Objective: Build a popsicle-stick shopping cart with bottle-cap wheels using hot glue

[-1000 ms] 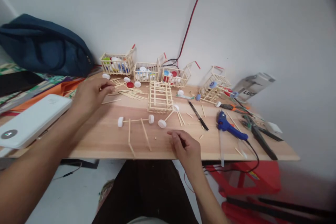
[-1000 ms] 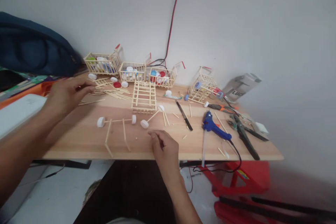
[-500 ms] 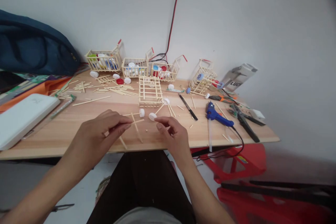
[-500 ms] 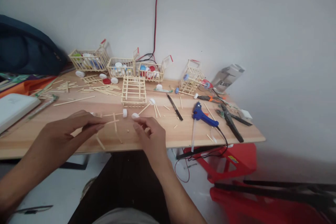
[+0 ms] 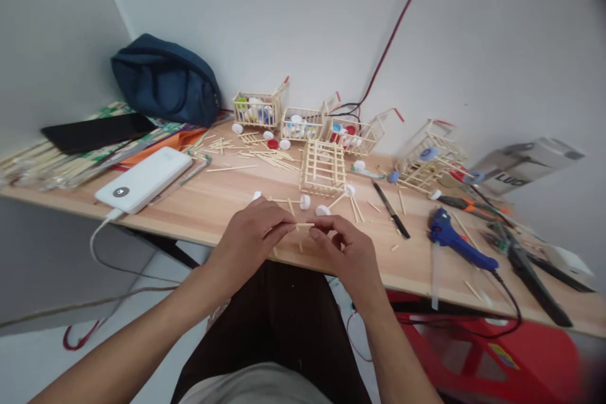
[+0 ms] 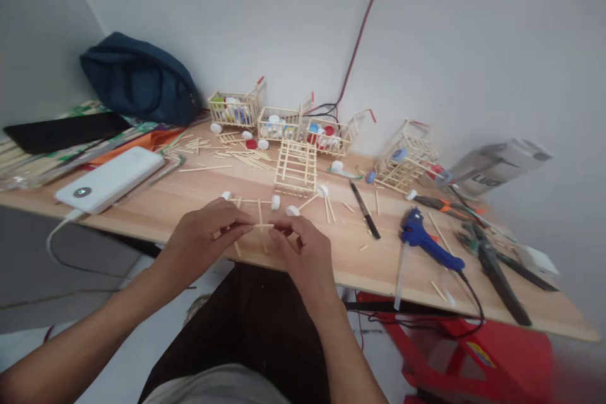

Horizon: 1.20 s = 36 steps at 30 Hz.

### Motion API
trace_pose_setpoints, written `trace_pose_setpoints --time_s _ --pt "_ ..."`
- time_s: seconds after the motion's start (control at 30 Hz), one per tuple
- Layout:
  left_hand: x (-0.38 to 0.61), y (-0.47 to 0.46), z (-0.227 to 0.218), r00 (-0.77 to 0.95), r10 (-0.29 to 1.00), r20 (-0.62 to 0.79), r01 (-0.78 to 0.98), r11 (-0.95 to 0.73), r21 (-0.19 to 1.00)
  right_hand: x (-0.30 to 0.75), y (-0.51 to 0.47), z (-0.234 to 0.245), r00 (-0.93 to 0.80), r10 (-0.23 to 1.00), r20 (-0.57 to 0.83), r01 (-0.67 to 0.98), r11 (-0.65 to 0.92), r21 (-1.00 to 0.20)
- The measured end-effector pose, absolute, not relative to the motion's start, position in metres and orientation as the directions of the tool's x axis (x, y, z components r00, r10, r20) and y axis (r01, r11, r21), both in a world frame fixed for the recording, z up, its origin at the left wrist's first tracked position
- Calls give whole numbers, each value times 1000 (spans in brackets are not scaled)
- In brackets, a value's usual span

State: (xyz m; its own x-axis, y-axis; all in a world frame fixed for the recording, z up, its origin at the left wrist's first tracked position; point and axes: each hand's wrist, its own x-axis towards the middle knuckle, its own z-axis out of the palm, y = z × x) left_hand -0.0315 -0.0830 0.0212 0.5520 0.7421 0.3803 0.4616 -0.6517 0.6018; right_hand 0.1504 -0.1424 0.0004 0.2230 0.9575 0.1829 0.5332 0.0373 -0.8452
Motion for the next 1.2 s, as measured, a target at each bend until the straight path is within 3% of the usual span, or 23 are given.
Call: trace_pose_setpoints --time_s 0.27,0.53,1.2 --pt "-41 -66 21 466 805 367 508 -582 635 147 -113 5 127 940 316 662 157 -733" --pt "-57 -62 6 357 866 350 619 -500 606 148 -94 -8 96 942 322 673 176 -719" --pt "-55 -58 -3 384 823 419 641 -564 521 145 -91 -17 74 928 366 706 211 -677"
